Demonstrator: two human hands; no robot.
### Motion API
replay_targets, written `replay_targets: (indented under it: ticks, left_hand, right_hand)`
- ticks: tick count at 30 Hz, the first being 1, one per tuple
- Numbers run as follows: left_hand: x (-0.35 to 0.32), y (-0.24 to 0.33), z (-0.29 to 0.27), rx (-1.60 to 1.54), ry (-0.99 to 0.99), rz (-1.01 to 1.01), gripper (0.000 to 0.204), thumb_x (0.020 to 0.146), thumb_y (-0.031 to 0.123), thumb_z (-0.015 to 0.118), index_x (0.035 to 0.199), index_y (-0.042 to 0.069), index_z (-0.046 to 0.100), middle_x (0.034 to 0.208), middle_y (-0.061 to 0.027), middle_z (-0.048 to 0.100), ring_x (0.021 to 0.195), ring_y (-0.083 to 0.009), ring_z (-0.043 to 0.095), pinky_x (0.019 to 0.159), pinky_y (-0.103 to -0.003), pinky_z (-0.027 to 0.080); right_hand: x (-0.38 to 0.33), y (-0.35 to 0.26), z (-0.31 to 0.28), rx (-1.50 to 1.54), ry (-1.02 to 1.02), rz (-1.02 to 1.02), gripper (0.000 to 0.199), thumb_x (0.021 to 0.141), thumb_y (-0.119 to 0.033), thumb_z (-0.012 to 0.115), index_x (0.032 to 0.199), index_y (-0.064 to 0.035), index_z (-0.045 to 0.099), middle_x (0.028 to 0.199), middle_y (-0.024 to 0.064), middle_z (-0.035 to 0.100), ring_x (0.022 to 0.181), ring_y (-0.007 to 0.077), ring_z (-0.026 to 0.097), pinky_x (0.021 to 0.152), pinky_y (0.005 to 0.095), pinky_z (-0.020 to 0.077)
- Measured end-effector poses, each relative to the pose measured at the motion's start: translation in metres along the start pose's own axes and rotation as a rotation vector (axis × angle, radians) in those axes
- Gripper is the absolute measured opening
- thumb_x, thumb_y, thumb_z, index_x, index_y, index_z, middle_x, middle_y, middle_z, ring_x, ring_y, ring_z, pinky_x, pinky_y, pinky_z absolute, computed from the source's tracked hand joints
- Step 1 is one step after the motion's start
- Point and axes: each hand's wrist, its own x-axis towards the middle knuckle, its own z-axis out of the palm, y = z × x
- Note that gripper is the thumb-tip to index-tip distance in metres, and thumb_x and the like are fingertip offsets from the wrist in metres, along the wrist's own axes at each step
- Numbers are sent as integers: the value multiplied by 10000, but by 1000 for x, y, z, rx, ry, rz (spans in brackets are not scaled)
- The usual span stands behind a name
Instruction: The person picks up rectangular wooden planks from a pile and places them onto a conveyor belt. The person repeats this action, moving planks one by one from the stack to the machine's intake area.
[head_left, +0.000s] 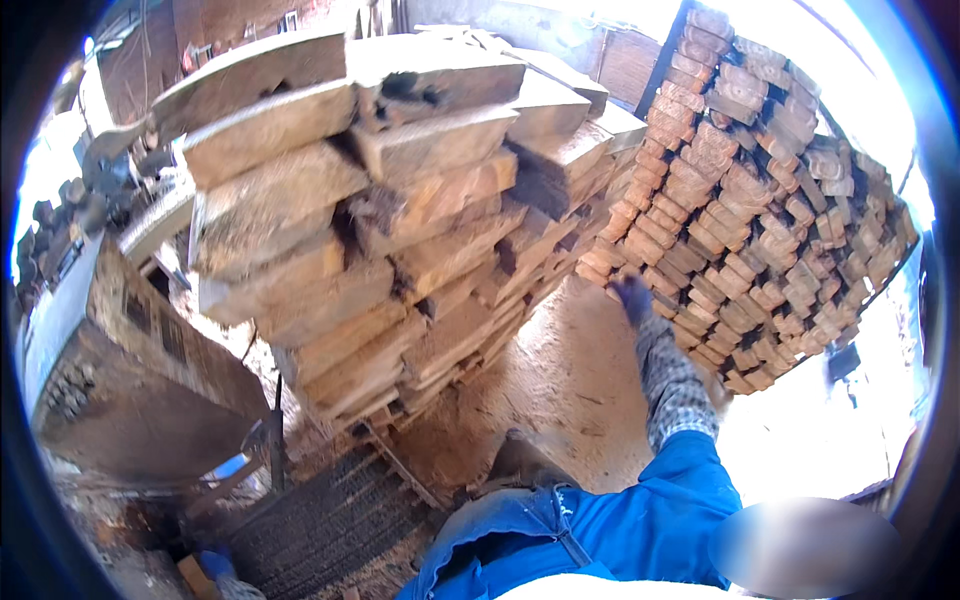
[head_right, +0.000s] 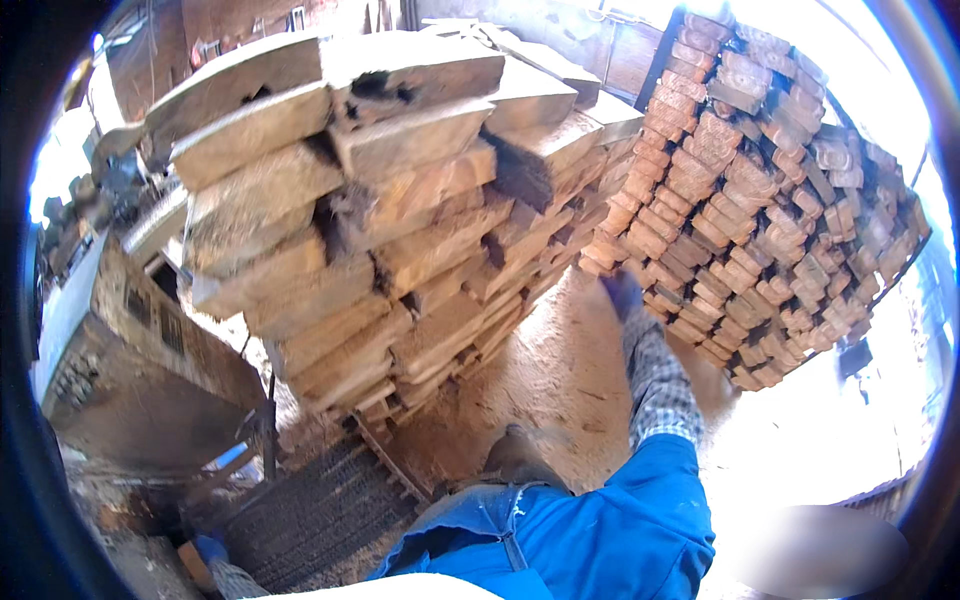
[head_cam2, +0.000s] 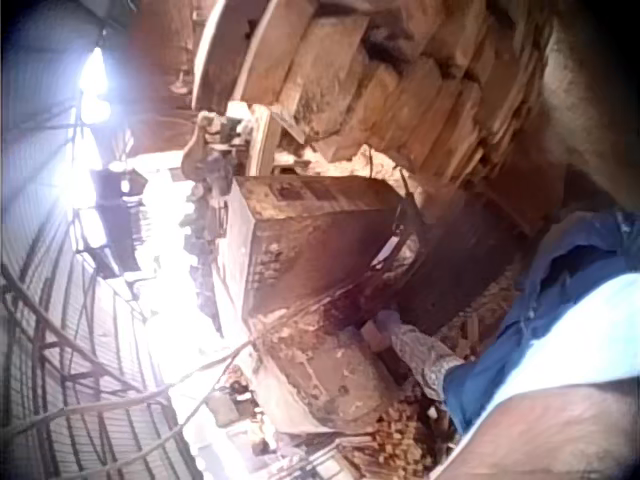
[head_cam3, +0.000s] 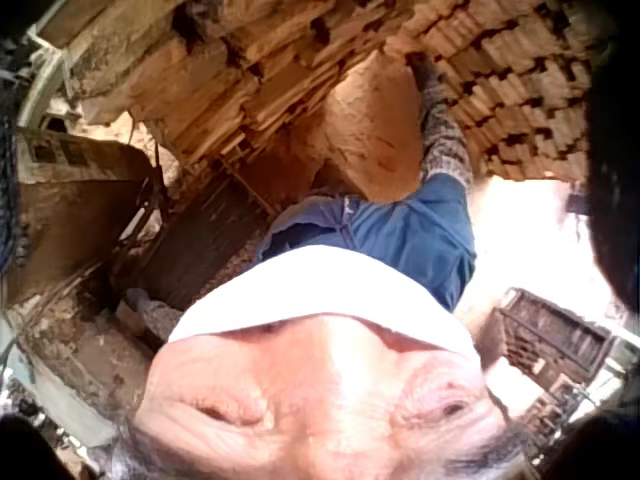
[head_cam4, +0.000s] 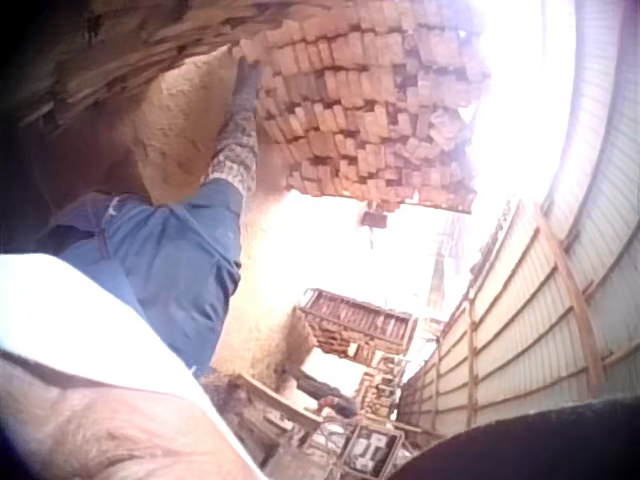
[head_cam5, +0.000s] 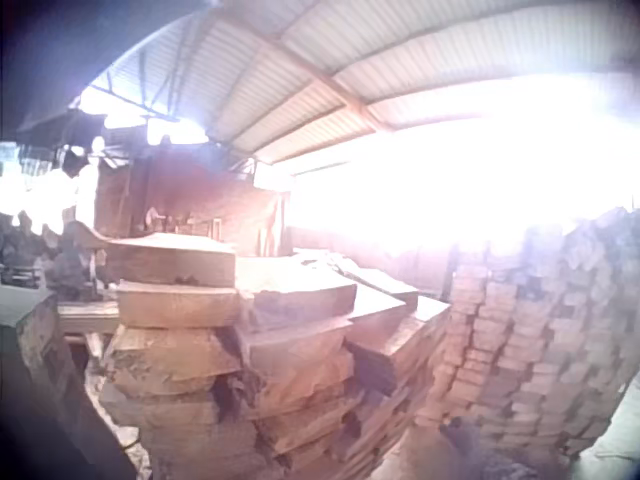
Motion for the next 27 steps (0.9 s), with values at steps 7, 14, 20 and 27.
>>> replay_targets:
  ticks: [7, 14, 20, 27]
  left_hand:
    - [-125, 139, -2, -324, -247, 307, 497, 894, 258, 775, 1238, -56, 605, 1217, -217, 665, 1094, -302, 645, 994, -409, 502]
    - [-252, 278, -40, -531, -303, 221, 490, 890, 195, 791, 1274, -35, 592, 1156, -149, 674, 1027, -239, 649, 923, -382, 530]
    - [-288, 450, -64, -724, -611, 53, 465, 924, 207, 756, 1299, -7, 584, 1134, -98, 672, 1037, -204, 628, 918, -361, 525]
    - [-305, 693, -55, -874, -990, 622, 485, 1000, 228, 672, 1406, 1, 535, 1340, -118, 641, 1276, -212, 578, 1074, -358, 452]
  right_hand:
    - [284, -184, -83, -41, 458, -344, 817, 841, -519, 802, 1371, 44, 538, 1349, 258, 603, 1259, 348, 584, 1050, 407, 467]
    - [419, -300, -20, -223, -133, -154, 1131, 716, -778, 733, 1557, -107, 382, 1562, 212, 426, 1433, 385, 430, 1186, 465, 362]
    - [499, -268, -13, -355, -374, -255, 1026, 761, -736, 708, 1512, -78, 471, 1558, 221, 435, 1446, 375, 414, 1198, 441, 340]
    - [455, -221, -63, -308, -346, -421, 977, 760, -745, 719, 1464, -94, 530, 1525, 228, 468, 1423, 381, 433, 1182, 472, 348]
